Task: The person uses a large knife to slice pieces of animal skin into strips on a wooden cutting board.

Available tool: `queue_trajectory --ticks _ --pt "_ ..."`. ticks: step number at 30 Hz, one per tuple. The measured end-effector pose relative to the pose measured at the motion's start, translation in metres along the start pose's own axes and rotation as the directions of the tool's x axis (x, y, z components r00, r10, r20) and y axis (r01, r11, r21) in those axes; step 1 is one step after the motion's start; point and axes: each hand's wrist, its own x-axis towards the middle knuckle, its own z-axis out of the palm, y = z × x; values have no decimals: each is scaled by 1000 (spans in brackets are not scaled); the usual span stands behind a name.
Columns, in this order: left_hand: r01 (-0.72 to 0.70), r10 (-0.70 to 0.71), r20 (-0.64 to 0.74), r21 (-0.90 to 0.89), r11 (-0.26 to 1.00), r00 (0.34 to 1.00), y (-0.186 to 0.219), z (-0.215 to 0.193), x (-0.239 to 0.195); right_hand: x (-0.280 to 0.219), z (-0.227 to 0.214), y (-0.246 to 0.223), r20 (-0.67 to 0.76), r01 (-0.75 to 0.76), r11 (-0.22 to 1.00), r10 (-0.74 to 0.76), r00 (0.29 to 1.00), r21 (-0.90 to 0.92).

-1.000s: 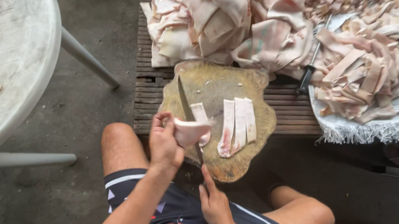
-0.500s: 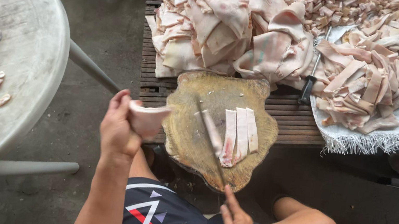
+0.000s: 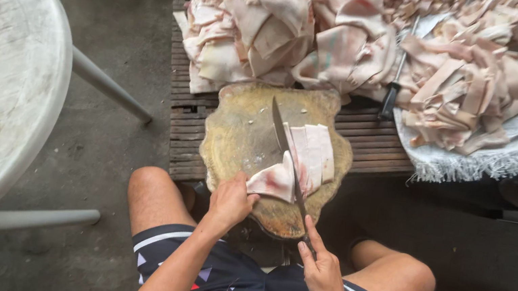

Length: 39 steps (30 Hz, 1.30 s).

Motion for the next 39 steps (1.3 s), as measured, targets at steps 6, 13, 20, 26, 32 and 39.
queue_trajectory --ticks 6,13,20,26,32,39 --pt "248 -166 240 -367 897 956 -30 0 -26 -16 3 -16 -62 255 952 -269 961 -170" --pt "347 -248 242 -630 695 938 -52 7 -35 -4 27 -23 18 227 930 -232 973 -288" --pt "374 -208 317 -671 641 925 -56 2 -20 -32 -20 -39 1 163 967 -166 986 197" --pt "369 -175 343 -657 657 923 -69 15 -24 -36 -9 -15 -293 858 485 -806 514 172" --pt "373 -186 325 -753 543 927 -73 25 -7 8 31 -2 34 176 973 -172 984 -151" --pt "336 -236 254 -833 441 938 -66 26 -7 -2 -24 -47 -94 139 984 -150 984 -112"
